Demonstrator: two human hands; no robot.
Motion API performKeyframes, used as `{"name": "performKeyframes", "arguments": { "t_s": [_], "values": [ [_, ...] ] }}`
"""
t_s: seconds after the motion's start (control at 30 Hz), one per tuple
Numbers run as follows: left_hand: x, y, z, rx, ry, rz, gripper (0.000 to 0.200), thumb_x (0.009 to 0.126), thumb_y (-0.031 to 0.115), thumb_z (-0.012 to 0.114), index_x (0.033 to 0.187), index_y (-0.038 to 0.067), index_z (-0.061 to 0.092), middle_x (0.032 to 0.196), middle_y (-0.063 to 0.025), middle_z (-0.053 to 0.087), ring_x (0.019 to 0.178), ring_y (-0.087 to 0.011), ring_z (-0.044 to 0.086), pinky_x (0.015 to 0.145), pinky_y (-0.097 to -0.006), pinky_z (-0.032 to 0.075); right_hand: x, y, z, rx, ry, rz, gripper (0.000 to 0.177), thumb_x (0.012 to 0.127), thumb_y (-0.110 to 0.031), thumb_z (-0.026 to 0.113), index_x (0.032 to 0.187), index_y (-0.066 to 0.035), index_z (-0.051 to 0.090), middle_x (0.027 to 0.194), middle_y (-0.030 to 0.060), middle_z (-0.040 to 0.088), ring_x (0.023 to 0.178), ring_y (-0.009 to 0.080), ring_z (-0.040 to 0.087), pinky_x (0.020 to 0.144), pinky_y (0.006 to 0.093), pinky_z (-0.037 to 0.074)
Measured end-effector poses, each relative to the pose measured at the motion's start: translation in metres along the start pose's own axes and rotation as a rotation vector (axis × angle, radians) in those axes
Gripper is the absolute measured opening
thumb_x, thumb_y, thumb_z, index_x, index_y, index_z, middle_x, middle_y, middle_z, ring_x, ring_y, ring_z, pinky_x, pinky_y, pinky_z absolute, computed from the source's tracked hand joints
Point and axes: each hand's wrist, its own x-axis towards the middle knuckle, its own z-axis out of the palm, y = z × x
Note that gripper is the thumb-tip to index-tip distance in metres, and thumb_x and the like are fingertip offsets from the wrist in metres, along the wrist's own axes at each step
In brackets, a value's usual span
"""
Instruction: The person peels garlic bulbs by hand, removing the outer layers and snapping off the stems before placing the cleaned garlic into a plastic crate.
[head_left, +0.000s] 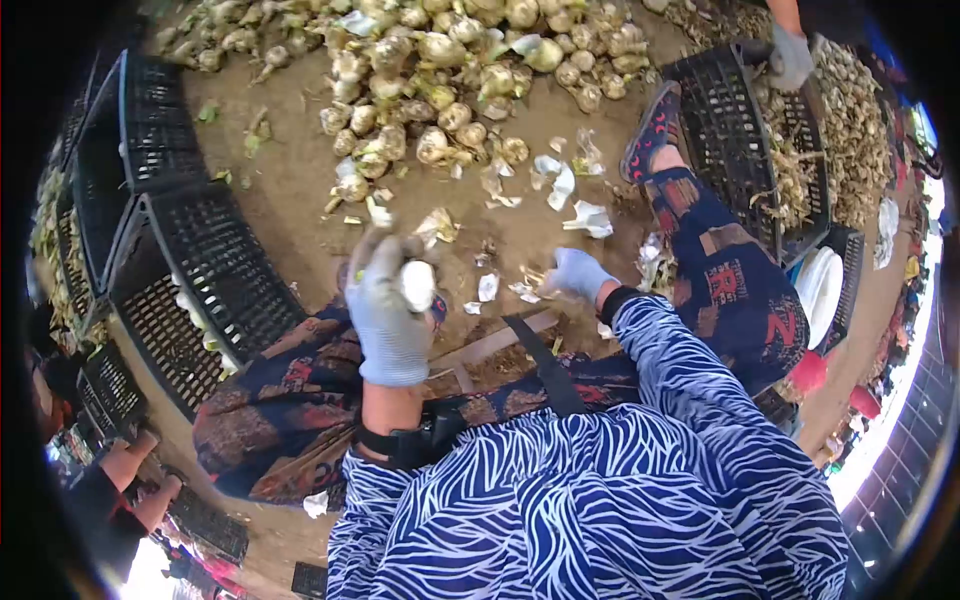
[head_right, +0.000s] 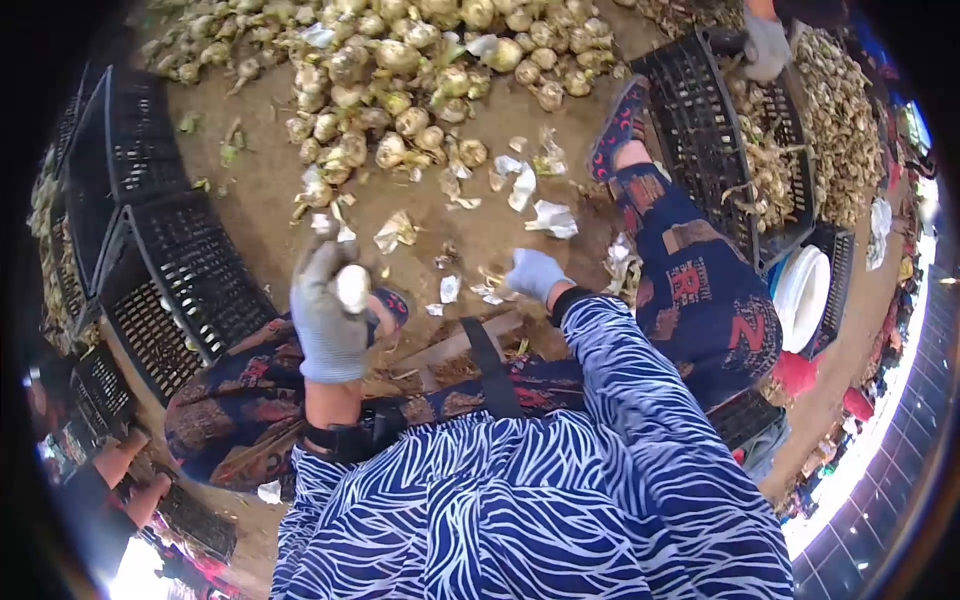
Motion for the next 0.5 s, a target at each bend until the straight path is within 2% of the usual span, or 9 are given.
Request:
{"name": "performKeyframes", "arguments": {
  "t_s": [0.03,0.07,0.13,0.2,0.23,0.27,0.37,0.43,0.5],
  "values": [
    [0.005,-0.007,-0.005,0.068,-0.065,0.035,0.023,0.093,0.007,0.056,0.114,-0.003,0.057,0.089,-0.0084,0.066,0.069,-0.0170,0.067,0.057,-0.0255,0.055,-0.008,-0.023,-0.029,0.389,-0.062,-0.092,0.053,0.073,-0.032,0.076,0.113,0.000,0.065,0.104,0.0162,0.069,0.091,0.0282,0.067,0.079,0.0405,0.054],
    [0.005,-0.007,-0.004,0.064,-0.100,-0.010,0.031,0.090,0.004,0.060,0.120,-0.004,0.055,0.097,-0.0105,0.066,0.079,-0.0167,0.067,0.066,-0.0250,0.056,-0.018,-0.047,-0.058,0.773,-0.133,-0.193,0.052,0.075,-0.027,0.076,0.116,0.001,0.063,0.099,0.0137,0.069,0.085,0.0247,0.067,0.074,0.0385,0.055],
    [0.009,-0.019,-0.008,0.337,-0.179,0.045,0.050,0.084,0.003,0.067,0.131,-0.004,0.050,0.115,-0.0145,0.063,0.101,-0.0195,0.064,0.083,-0.0268,0.053,-0.041,-0.088,-0.096,1.348,-0.180,-0.208,0.055,0.077,-0.022,0.074,0.124,0.002,0.055,0.094,0.0094,0.065,0.077,0.0177,0.062,0.067,0.0325,0.053],
    [-0.002,-0.022,0.001,0.529,-0.316,0.293,0.060,0.082,0.002,0.069,0.137,-0.004,0.046,0.128,-0.0138,0.056,0.111,-0.0164,0.057,0.085,-0.0266,0.052,-0.084,-0.127,-0.137,1.553,-0.188,-0.388,0.059,0.078,-0.021,0.074,0.126,0.002,0.050,0.092,0.0090,0.063,0.075,0.0170,0.062,0.064,0.0308,0.051],
    [-0.006,-0.025,0.003,0.571,-0.330,0.321,0.071,0.080,0.000,0.071,0.143,-0.004,0.039,0.137,-0.0155,0.049,0.121,-0.0170,0.050,0.094,-0.0287,0.048,-0.100,-0.141,-0.143,1.524,-0.045,-0.517,0.054,0.080,-0.020,0.073,0.123,0.002,0.051,0.092,0.0069,0.062,0.074,0.0150,0.061,0.062,0.0287,0.051],
    [-0.021,-0.013,0.015,0.529,-0.342,0.435,0.074,0.080,0.005,0.073,0.144,-0.004,0.036,0.136,-0.0161,0.050,0.119,-0.0162,0.051,0.096,-0.0284,0.047,-0.127,-0.158,-0.155,1.570,-0.021,-0.556,0.047,0.081,-0.023,0.073,0.116,0.002,0.053,0.089,0.0056,0.060,0.074,0.0129,0.061,0.062,0.0267,0.051],
    [-0.037,0.003,0.013,0.329,-0.313,0.379,0.077,0.080,0.010,0.076,0.143,-0.006,0.036,0.136,-0.0159,0.051,0.119,-0.0178,0.052,0.098,-0.0295,0.045,-0.164,-0.165,-0.165,1.476,0.006,-0.647,0.046,0.080,-0.028,0.077,0.106,0.001,0.055,0.087,0.0039,0.059,0.069,0.0100,0.060,0.057,0.0243,0.049],
    [-0.038,-0.002,0.001,0.707,-0.286,0.710,0.077,0.079,0.015,0.079,0.141,-0.006,0.038,0.132,-0.0148,0.055,0.118,-0.0194,0.055,0.099,-0.0306,0.045,-0.175,-0.164,-0.162,1.413,0.047,-0.658,0.045,0.080,-0.029,0.078,0.104,0.001,0.055,0.086,0.0034,0.059,0.067,0.0093,0.059,0.057,0.0242,0.049],
    [-0.053,0.002,0.000,0.771,-0.289,0.754,0.076,0.079,0.016,0.079,0.140,-0.006,0.039,0.130,-0.0143,0.056,0.117,-0.0201,0.055,0.099,-0.0310,0.044,-0.180,-0.163,-0.154,1.343,0.160,-0.665,0.040,0.080,-0.029,0.078,0.097,0.000,0.057,0.083,0.0021,0.059,0.064,0.0077,0.056,0.056,0.0241,0.049]
  ]
}}
